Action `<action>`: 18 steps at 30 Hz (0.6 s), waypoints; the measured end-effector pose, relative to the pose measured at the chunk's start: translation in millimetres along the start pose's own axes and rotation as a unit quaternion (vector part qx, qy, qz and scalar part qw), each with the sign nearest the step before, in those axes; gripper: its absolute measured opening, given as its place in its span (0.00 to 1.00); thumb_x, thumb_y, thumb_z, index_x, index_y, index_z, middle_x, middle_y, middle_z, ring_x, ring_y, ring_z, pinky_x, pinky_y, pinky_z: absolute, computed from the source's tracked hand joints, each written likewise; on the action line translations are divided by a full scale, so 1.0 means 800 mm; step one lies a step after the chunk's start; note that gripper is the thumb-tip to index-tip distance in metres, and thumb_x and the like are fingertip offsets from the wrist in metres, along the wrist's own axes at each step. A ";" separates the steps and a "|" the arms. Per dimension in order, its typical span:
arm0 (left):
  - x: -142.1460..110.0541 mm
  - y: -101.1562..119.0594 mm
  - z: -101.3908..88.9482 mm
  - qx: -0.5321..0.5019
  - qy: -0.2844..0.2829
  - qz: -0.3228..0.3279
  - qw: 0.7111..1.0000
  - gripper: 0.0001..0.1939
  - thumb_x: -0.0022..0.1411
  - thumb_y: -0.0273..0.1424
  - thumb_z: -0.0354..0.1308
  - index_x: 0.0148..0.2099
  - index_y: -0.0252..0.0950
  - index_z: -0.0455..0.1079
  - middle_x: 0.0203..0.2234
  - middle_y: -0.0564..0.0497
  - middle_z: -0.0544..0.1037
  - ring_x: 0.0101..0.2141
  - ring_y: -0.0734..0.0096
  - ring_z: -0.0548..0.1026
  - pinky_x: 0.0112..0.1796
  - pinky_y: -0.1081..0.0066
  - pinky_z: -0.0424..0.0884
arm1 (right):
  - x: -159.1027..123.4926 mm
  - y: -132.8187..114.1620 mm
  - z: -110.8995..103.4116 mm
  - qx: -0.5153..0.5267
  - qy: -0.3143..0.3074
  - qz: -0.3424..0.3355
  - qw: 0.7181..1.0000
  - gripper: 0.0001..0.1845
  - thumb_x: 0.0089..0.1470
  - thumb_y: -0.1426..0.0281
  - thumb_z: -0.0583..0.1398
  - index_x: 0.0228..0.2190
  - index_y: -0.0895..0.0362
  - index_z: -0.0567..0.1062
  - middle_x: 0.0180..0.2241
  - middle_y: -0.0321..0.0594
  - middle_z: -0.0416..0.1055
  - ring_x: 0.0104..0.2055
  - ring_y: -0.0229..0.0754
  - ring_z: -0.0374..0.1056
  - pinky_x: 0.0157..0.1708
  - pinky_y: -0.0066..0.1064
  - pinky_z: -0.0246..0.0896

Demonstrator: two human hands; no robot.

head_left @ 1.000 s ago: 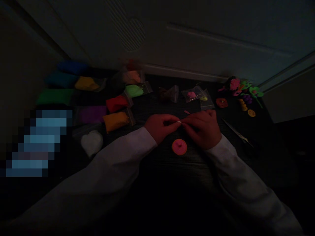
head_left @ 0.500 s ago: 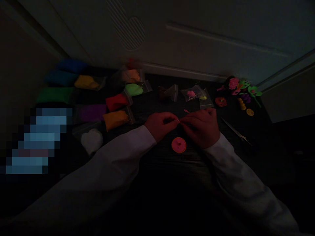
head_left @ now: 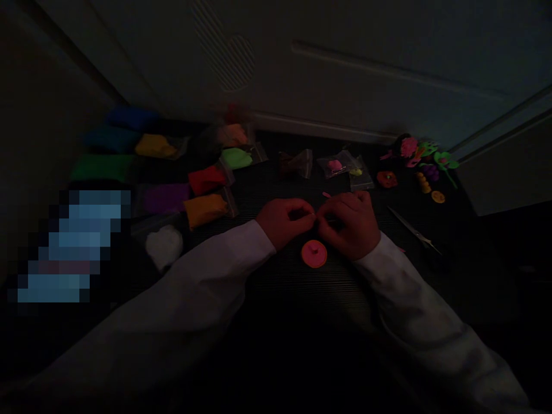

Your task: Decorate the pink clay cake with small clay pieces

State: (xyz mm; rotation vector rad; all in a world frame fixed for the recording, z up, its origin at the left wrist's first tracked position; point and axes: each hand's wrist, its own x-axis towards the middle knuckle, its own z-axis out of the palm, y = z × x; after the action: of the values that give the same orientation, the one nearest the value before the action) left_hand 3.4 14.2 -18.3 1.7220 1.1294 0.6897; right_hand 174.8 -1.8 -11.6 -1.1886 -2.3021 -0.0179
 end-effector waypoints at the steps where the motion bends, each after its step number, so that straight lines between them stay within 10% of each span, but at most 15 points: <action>1: 0.000 0.000 0.000 -0.001 0.003 -0.002 1.000 0.09 0.51 0.34 0.54 0.30 0.33 0.70 0.20 0.56 0.71 0.24 0.78 0.67 0.27 0.77 0.62 | 0.000 0.000 -0.001 0.018 0.003 0.012 1.000 0.03 0.47 0.70 0.57 0.27 0.55 0.71 0.30 0.36 0.73 0.37 0.41 0.68 0.39 0.37 0.49; 18: -0.002 0.002 -0.001 -0.004 0.009 -0.019 1.000 0.11 0.52 0.35 0.54 0.32 0.33 0.70 0.22 0.54 0.72 0.26 0.77 0.68 0.29 0.76 0.62 | -0.001 0.002 -0.010 0.205 -0.012 0.096 0.974 0.02 0.46 0.74 0.57 0.26 0.55 0.69 0.28 0.36 0.70 0.34 0.40 0.66 0.39 0.36 0.59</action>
State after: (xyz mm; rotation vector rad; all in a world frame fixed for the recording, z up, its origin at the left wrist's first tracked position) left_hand 2.1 12.7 -16.6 1.6860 1.1663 0.6867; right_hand 180.1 -3.6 -5.1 -1.1841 -2.0639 0.5179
